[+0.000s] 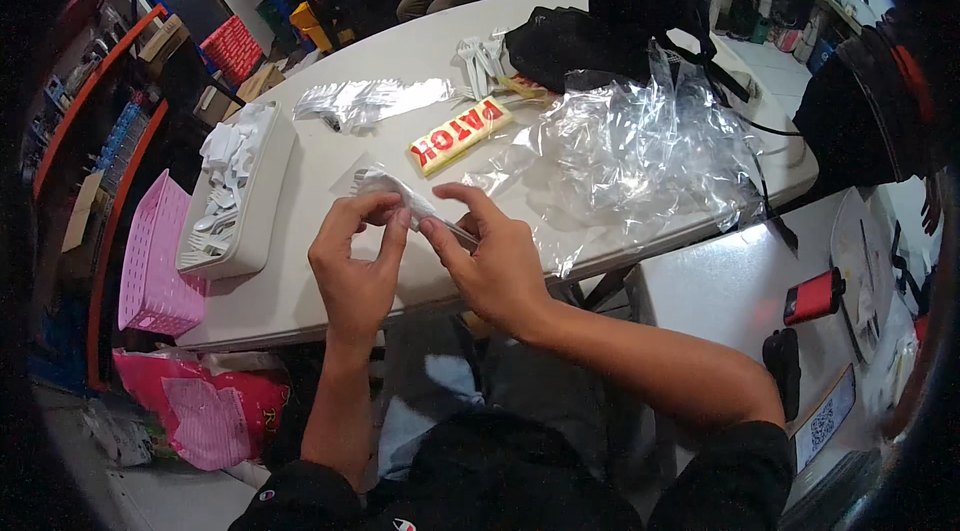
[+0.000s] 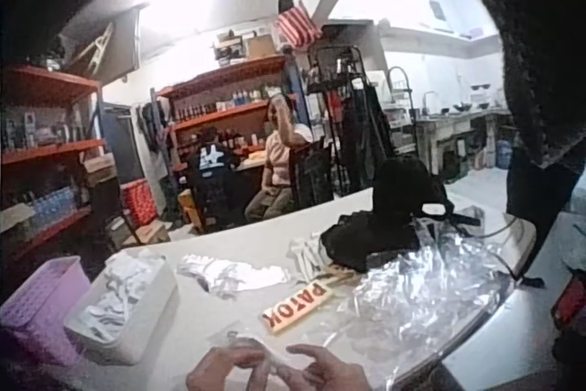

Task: The person sits at a table and repeatedly wraps individual white plastic forks in small clear plastic bags. They pick up a fork from a white container, place it into a bag, and fold the top of the bag to seal it before placing the wrapped fork into a pink basket. The process is repeated continuously throughout the video.

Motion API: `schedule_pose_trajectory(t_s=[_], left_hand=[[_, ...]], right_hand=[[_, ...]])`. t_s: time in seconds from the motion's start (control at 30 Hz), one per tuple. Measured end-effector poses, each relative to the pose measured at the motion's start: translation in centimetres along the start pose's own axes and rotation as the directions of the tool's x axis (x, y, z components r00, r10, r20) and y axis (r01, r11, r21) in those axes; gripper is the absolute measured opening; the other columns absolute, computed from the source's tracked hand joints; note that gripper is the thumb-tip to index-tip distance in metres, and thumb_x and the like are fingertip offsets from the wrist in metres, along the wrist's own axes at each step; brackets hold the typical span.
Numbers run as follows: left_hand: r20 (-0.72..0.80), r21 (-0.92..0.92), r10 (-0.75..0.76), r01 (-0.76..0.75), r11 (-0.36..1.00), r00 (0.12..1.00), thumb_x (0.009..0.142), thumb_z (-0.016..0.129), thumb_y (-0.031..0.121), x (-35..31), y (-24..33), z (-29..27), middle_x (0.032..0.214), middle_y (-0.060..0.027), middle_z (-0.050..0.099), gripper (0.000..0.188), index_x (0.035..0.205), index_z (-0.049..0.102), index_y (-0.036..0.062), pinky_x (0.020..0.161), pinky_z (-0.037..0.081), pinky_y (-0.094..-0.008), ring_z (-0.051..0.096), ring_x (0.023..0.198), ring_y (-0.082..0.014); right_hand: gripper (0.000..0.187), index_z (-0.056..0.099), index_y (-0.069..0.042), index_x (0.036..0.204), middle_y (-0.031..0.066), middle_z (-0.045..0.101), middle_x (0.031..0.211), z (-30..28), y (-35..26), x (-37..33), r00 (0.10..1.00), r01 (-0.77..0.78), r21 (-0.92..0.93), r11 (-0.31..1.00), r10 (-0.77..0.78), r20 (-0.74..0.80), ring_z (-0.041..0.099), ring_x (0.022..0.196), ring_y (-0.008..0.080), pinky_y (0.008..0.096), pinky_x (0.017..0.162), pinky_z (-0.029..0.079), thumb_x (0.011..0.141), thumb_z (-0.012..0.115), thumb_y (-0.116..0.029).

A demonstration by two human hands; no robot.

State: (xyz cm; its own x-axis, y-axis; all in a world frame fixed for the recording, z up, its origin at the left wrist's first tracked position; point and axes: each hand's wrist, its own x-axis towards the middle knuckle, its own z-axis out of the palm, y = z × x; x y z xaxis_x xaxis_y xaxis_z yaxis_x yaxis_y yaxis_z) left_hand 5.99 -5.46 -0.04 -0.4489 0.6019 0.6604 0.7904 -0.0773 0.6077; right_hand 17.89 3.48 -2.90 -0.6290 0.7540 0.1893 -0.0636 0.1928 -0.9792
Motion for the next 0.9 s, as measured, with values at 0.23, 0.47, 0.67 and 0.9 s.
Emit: schedule_pose_trajectory(t_s=[0.23,0.47,0.67,0.9], left_hand=[[-0.055,0.159,0.096,-0.087,0.983,0.994,0.08,0.07,0.001,-0.3,0.0,0.2,0.083,-0.0091,0.066,0.012,0.091,0.066,0.0016,0.071,0.049,-0.0308,0.064,0.077,-0.0195],[0.033,0.291,0.147,-0.15,0.945,0.989,0.084,0.067,0.009,-0.2,0.0,0.4,0.082,-0.0085,0.063,0.008,0.088,0.063,0.004,0.072,0.042,-0.0374,0.062,0.077,-0.0238],[0.139,0.294,0.131,-0.167,0.941,0.982,0.086,0.062,0.007,-0.2,0.2,0.7,0.085,-0.0106,0.059,0.007,0.089,0.058,0.0023,0.072,0.041,-0.0397,0.059,0.076,-0.0275],[0.144,0.025,0.018,-0.021,0.999,0.989,0.089,0.059,0.009,-1.6,1.3,1.2,0.087,-0.0107,0.057,0.009,0.095,0.057,0.0035,0.071,0.044,-0.0376,0.057,0.078,-0.0268]], right_hand=[[0.026,0.065,-0.001,0.108,0.021,0.069,0.083,0.0,-0.1,0.1,0.998,0.056,-0.104,0.993,-0.054,0.016,0.07,0.073,0.0215,0.0327,0.061,0.051,0.09,0.065,-0.02],[0.024,0.066,0.0,0.105,0.0199,0.069,0.082,0.0,0.2,0.1,0.998,0.068,-0.093,0.993,-0.068,0.005,0.069,0.069,0.0207,0.0317,0.06,0.05,0.091,0.065,-0.019],[0.024,0.066,0.003,0.104,0.0181,0.069,0.08,0.2,0.4,0.1,0.997,0.074,-0.044,0.996,-0.074,-0.003,0.067,0.071,0.015,0.0288,0.061,0.05,0.091,0.065,-0.017],[0.023,0.065,0.004,0.106,0.0072,0.067,0.074,0.2,1.2,0.3,0.998,0.055,0.109,0.992,-0.052,-0.03,0.056,0.066,0.0057,0.0247,0.056,0.045,0.092,0.064,-0.015]])
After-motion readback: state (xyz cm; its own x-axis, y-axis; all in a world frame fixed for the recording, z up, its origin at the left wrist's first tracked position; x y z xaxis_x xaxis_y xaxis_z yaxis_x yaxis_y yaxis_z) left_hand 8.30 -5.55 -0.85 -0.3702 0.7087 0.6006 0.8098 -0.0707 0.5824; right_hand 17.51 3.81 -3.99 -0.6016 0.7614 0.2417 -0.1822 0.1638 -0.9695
